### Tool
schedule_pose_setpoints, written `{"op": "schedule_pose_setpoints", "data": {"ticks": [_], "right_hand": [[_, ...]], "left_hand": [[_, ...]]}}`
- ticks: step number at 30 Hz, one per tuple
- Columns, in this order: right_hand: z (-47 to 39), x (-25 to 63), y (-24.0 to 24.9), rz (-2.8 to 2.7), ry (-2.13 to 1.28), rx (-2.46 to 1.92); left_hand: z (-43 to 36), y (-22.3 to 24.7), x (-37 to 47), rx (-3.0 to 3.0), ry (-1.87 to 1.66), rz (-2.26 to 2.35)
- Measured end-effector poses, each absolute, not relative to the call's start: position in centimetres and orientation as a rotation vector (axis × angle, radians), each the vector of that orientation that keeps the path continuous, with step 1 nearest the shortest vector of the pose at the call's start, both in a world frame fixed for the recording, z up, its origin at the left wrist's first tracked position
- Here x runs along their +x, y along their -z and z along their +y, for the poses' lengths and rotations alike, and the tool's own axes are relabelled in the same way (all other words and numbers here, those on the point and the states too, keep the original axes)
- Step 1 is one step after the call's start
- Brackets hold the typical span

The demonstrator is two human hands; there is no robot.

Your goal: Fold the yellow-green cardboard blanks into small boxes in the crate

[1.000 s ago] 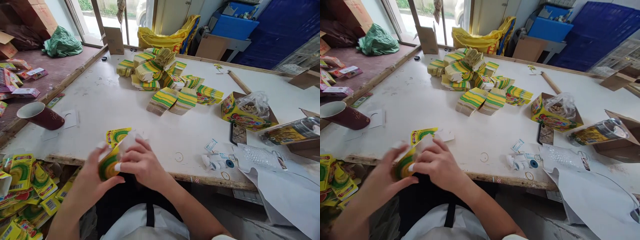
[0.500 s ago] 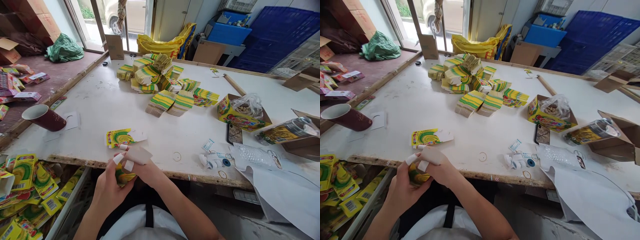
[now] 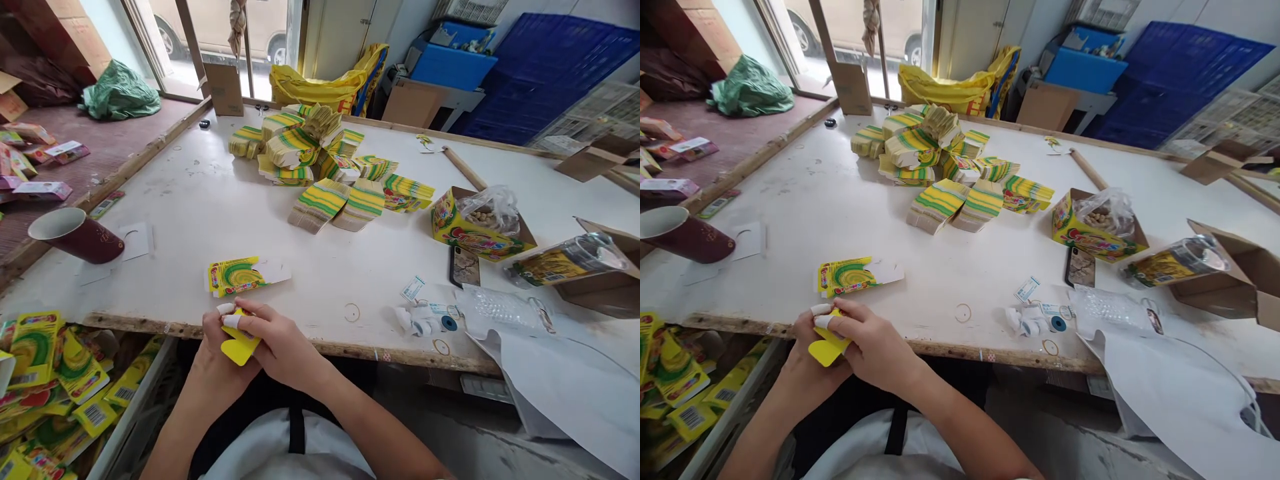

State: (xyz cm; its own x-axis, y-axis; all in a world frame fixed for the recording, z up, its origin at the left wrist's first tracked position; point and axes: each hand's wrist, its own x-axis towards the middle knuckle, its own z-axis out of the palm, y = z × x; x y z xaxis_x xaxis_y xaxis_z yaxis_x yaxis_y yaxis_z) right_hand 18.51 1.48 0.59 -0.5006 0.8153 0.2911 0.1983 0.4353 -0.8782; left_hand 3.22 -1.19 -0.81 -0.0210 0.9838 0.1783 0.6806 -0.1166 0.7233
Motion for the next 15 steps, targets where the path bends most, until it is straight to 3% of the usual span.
{"op": "schedule_pose_setpoints", "data": {"ticks": [4,9,15], "right_hand": [[2.6,19.4,-0.5,-1.962,-1.004,-0.905],[3.1,20.1,-0.8,-2.298,-0.998,-0.968],[3.5,20.8,-1.0,-2.265,-1.011,-0.946]], "left_hand": [[-1.3,0.9,2.3,1.946,-0.837,1.904],[-1.1,0.7,1.0,2.003,-0.855,1.857],[-0.8,0.0,1.1,1.806,-0.841,1.78]]}}
